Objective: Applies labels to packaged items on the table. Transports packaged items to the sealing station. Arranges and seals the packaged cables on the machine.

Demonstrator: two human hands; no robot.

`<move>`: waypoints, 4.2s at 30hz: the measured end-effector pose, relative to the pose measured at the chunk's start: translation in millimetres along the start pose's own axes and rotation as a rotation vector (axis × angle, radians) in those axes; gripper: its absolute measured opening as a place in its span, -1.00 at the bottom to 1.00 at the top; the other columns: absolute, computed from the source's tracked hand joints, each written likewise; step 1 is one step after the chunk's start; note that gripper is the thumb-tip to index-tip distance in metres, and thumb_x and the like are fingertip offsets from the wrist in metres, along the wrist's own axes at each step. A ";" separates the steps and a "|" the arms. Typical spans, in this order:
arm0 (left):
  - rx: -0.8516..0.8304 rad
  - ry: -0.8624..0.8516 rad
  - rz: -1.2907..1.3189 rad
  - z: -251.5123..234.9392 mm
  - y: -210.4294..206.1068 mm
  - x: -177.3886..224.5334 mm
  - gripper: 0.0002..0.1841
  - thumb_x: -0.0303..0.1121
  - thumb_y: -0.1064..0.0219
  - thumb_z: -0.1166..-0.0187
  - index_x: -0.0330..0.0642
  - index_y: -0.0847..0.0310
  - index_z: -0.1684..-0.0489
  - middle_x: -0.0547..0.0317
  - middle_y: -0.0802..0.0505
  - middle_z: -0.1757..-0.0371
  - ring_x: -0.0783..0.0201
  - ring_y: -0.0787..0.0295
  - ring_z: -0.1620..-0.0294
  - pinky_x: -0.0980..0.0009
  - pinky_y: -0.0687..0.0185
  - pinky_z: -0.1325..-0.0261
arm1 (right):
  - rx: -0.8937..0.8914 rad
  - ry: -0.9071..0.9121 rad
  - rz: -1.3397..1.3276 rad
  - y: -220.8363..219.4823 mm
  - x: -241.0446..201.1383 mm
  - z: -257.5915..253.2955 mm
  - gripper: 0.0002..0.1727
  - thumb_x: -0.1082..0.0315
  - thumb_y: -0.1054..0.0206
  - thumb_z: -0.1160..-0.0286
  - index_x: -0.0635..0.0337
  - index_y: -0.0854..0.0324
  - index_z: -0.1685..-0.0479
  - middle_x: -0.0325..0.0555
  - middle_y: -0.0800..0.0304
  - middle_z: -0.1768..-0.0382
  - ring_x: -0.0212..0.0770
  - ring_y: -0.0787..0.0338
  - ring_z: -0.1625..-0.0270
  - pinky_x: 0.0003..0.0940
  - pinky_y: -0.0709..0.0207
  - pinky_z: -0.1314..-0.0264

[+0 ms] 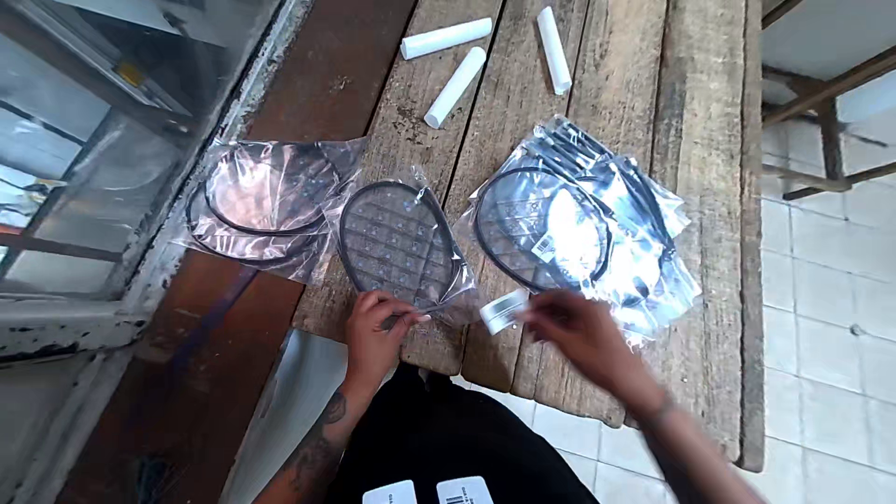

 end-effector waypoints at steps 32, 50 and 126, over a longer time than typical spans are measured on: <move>-0.422 -0.232 -0.686 -4.0 12.3 -44.6 -0.08 0.49 0.08 -0.56 0.16 -0.12 -0.89 0.25 -0.08 -0.94 0.05 0.19 -0.95 -0.38 0.34 -0.81 | 0.024 -0.059 0.549 -124.6 -10.5 -42.5 0.00 0.03 -0.51 -0.42 0.36 -0.12 -0.78 0.11 -0.87 0.27 0.16 -0.89 0.29 0.14 -0.73 0.23; -0.362 -0.176 -0.458 -37.9 -47.3 -11.6 -0.21 0.26 -0.22 -0.59 0.05 -0.31 -0.80 -0.06 -0.27 -0.85 -0.20 0.01 -0.89 -0.38 0.21 -0.81 | 0.161 0.224 -0.088 -46.7 -23.9 37.8 -0.23 -0.15 0.32 -0.90 0.28 -0.62 -0.44 -0.08 -0.87 -0.28 -0.24 -0.84 -0.34 -0.15 -0.72 -0.45; -0.279 -0.124 -0.527 -14.5 -5.8 -36.2 -0.07 0.47 -0.10 -0.49 0.04 -0.32 -0.79 -0.01 -0.26 -0.86 -0.14 0.03 -0.90 -0.46 0.35 -0.79 | 0.102 0.429 0.210 -71.4 -30.0 18.1 -0.38 0.06 0.20 -0.94 0.20 -0.83 0.04 -0.10 -0.93 0.11 -0.23 -0.87 -0.13 0.14 -0.27 -0.71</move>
Point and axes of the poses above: each hand's wrist, its own z-axis away from the middle knuckle, its own y-axis out of the back of the hand, x = y × z, the point moved 5 cm from there along -z, towards the middle knuckle
